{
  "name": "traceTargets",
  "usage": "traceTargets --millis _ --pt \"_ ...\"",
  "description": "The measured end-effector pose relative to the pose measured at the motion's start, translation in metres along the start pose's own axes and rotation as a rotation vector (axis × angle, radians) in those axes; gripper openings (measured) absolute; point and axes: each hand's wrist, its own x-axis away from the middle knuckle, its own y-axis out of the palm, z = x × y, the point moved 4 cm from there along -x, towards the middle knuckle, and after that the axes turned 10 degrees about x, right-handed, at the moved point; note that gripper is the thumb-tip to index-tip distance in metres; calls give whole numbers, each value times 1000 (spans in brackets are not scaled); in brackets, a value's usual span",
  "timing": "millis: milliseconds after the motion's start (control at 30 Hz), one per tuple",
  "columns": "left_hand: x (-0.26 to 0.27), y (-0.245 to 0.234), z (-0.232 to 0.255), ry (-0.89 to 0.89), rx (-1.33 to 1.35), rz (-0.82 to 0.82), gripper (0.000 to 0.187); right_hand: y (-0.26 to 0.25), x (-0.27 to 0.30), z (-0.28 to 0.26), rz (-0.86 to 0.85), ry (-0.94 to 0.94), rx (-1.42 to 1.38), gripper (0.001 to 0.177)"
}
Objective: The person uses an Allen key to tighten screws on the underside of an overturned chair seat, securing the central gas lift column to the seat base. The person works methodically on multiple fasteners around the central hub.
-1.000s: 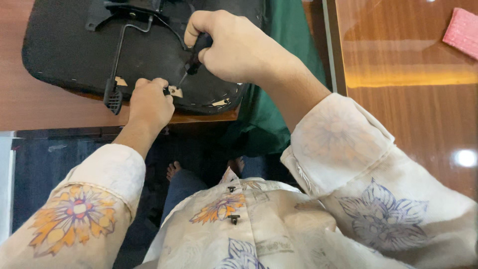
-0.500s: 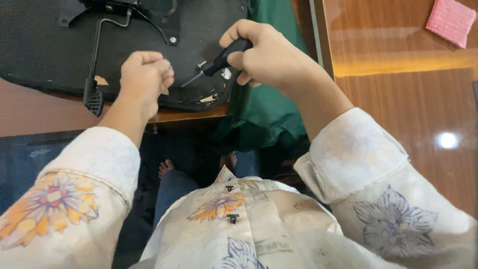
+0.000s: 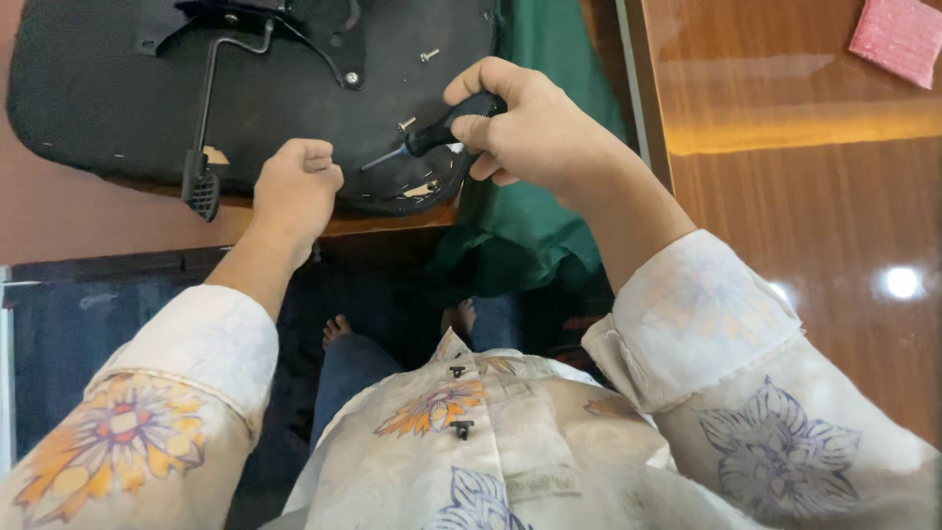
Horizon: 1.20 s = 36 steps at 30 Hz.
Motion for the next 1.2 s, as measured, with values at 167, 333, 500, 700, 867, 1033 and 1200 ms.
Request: traceTargets --millis 167,333,500,700,867,1033,1200 --pt "15 -1 -17 -88 -81 -20 40 12 2 -4 -26 -17 -29 23" --pt "33 -5 -14 -86 -178 -26 45 18 6 -4 -67 -45 -49 23" --pt "38 -5 -11 -126 -211 -64 51 30 8 -8 -53 -123 -81 23" --pt "36 -7 -11 -78 -230 -104 55 43 12 -17 -54 -233 -179 26" --pt "38 -19 0 82 -228 -82 53 40 11 -20 3 -209 -259 32" --pt "46 -39 29 544 -335 121 33 37 10 -19 51 -176 -318 34" --pt "45 -70 38 764 -537 448 29 45 12 -23 27 -155 -351 35"
